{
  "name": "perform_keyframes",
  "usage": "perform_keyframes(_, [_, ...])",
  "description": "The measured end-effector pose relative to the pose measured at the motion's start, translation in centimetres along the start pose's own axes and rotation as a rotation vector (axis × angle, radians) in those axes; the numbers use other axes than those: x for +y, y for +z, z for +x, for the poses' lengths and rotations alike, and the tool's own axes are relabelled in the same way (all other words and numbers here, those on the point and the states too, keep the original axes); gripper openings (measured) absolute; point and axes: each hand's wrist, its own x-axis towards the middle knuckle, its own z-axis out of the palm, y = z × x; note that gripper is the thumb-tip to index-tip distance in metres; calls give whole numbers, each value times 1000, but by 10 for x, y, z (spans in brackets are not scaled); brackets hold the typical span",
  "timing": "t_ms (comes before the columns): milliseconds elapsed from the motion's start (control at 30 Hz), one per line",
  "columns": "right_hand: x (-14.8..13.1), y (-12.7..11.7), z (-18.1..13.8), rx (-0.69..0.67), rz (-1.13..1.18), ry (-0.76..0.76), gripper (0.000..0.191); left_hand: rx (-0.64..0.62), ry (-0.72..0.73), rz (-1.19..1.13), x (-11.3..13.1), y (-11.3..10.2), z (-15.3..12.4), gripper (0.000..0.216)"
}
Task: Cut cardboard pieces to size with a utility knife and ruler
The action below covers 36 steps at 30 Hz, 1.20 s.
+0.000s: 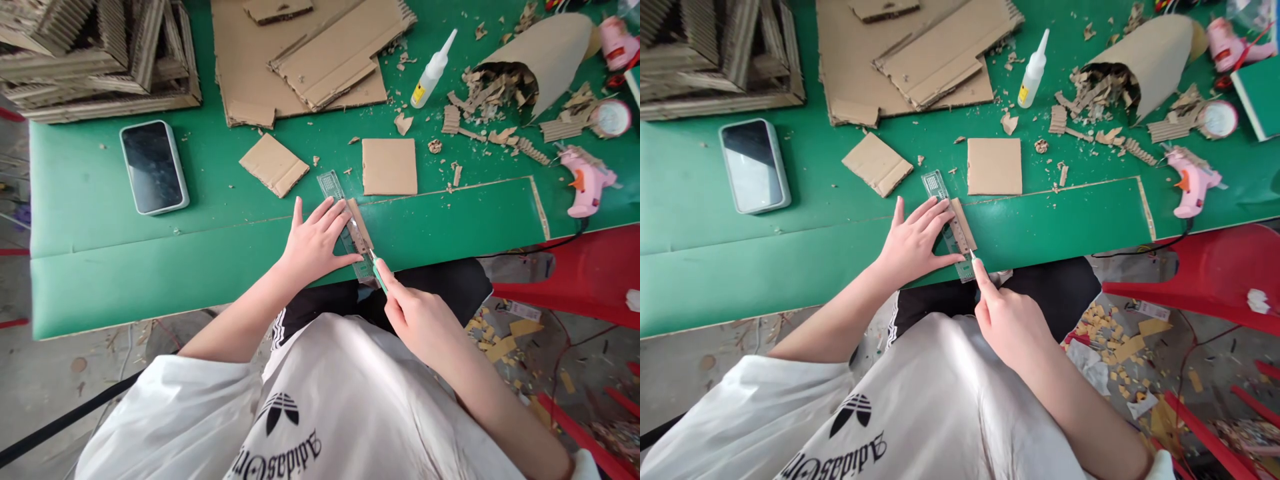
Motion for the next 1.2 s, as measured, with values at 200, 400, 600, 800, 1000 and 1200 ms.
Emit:
perform_keyframes(200, [-2, 1, -10, 7, -48, 12, 60, 1, 6, 4, -1, 0, 0, 74])
perform_keyframes(400, [1, 8, -16, 63, -69, -8, 59, -19, 3, 15, 2, 0, 1, 75])
perform_keyframes(600, [3, 14, -16, 120, -93, -23, 57, -80, -21, 48, -15, -12, -1, 71])
perform_keyframes(800, [4, 18, -16, 171, -114, -43, 56, -69, -106, 86, -36, -29, -5, 53])
perform_keyframes(1000, [4, 24, -17, 259, -165, -61, 55, 18, -60, 17, -7, -10, 4, 64])
perform_keyframes(1200, [7, 28, -17, 309, -189, -89, 53, 8, -25, -65, -2, 3, 17, 76])
